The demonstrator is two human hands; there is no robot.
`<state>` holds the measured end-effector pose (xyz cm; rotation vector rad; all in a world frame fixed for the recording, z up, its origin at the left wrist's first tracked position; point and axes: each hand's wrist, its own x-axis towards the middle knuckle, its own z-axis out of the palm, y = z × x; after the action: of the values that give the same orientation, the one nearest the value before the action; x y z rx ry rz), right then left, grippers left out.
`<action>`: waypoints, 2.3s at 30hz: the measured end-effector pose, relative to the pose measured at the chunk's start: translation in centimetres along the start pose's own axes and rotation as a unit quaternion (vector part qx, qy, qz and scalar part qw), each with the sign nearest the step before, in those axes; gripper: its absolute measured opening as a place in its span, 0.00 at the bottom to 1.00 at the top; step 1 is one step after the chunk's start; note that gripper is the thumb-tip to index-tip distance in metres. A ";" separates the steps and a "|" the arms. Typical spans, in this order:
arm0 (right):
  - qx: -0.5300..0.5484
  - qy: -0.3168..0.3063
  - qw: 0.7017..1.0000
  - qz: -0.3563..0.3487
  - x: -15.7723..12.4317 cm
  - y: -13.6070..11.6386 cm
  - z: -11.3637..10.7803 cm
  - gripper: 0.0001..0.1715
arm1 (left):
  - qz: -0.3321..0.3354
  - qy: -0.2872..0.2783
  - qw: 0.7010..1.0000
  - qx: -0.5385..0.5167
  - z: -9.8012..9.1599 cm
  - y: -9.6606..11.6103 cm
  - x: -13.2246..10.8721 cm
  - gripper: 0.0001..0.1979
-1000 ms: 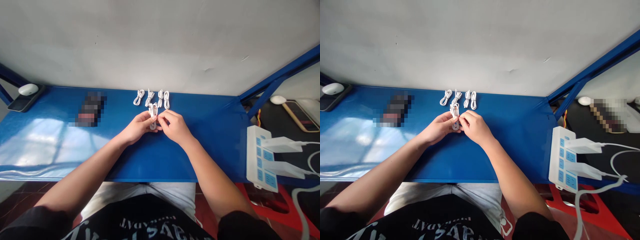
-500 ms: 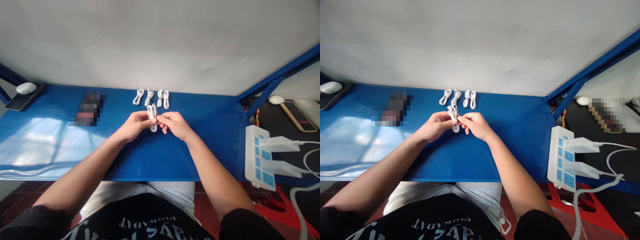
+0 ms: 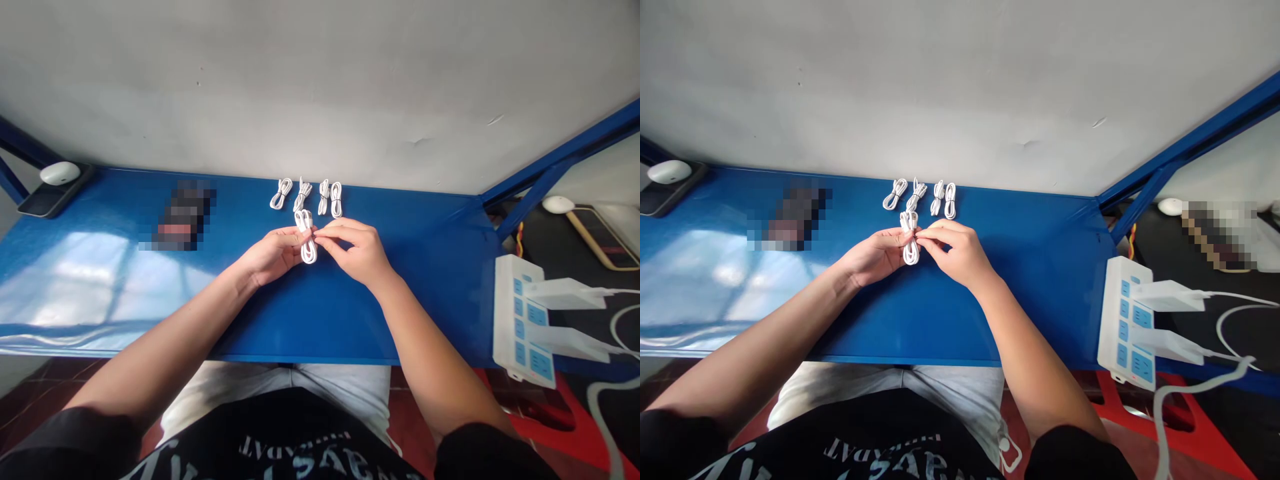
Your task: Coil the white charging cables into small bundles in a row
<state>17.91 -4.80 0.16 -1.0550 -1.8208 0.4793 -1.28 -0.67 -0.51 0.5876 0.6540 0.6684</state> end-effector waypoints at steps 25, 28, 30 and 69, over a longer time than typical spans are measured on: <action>0.381 -0.082 0.829 0.401 0.2 0.2 0.9 0.22 | 0.156 -0.041 0.972 0.171 0.3 -0.9 -0.4 0.13; 0.368 -0.073 0.834 0.405 0.2 0.1 0.9 0.22 | 0.155 -0.028 0.977 0.146 0.2 -0.9 -0.3 0.13; 0.265 -0.028 0.898 0.350 0.1 0.1 1.0 0.21 | 0.126 -0.007 0.986 0.113 0.2 -0.8 -0.1 0.13; 0.013 -0.051 0.983 0.175 0.0 0.3 0.7 0.12 | 0.185 0.045 0.953 0.238 -0.4 -1.3 0.3 0.19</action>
<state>17.49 -4.57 -0.39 -1.3613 -1.7151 0.7772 -0.95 -1.18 -1.73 1.1511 0.8062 0.8971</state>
